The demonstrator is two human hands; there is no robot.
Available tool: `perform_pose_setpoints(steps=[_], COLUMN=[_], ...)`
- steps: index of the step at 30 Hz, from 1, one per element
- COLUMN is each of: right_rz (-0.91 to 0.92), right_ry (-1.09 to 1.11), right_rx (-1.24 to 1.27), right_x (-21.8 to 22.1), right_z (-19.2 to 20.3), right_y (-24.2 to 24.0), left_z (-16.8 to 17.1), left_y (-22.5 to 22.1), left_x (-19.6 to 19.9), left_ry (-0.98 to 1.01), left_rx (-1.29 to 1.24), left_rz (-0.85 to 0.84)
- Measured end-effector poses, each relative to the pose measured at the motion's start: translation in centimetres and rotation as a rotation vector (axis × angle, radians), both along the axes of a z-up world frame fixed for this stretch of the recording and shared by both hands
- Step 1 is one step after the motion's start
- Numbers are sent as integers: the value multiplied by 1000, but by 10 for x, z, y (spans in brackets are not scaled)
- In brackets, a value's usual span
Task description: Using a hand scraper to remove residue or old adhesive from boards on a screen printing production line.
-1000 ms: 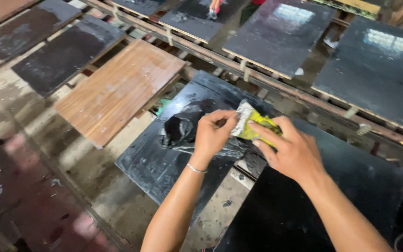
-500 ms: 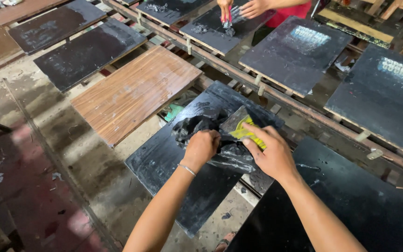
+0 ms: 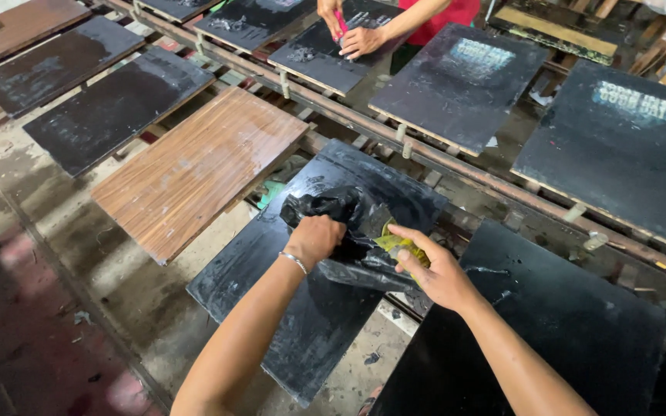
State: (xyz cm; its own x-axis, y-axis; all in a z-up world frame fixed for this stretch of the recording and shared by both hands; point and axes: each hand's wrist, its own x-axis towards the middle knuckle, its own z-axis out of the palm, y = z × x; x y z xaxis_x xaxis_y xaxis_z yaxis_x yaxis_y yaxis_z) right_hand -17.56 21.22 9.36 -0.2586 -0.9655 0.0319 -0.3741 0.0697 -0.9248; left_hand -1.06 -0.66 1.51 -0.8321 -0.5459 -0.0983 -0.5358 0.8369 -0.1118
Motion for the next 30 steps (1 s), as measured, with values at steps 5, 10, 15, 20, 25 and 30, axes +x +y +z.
perform_pose_setpoints(steps=[5, 10, 15, 20, 25, 30], right_rz=[-84, -78, 125, -216, -95, 109], right_ry=[87, 304, 547, 500, 344, 246], right_rx=[18, 6, 435, 663, 675, 631], right_x=[-2, 0, -2, -25, -22, -12], right_z=[7, 3, -29, -72, -33, 12], right_y=[2, -1, -22, -46, -33, -5], left_z=[-53, -78, -162, -107, -31, 7], left_y=[-39, -52, -92, -93, -55, -49], left_x=[2, 8, -18, -17, -7, -18], left_ry=[-8, -96, -223, -356, -204, 145], left_rx=[-102, -27, -80, 152, 430, 820], left_rz=[13, 135, 157, 135, 291, 504])
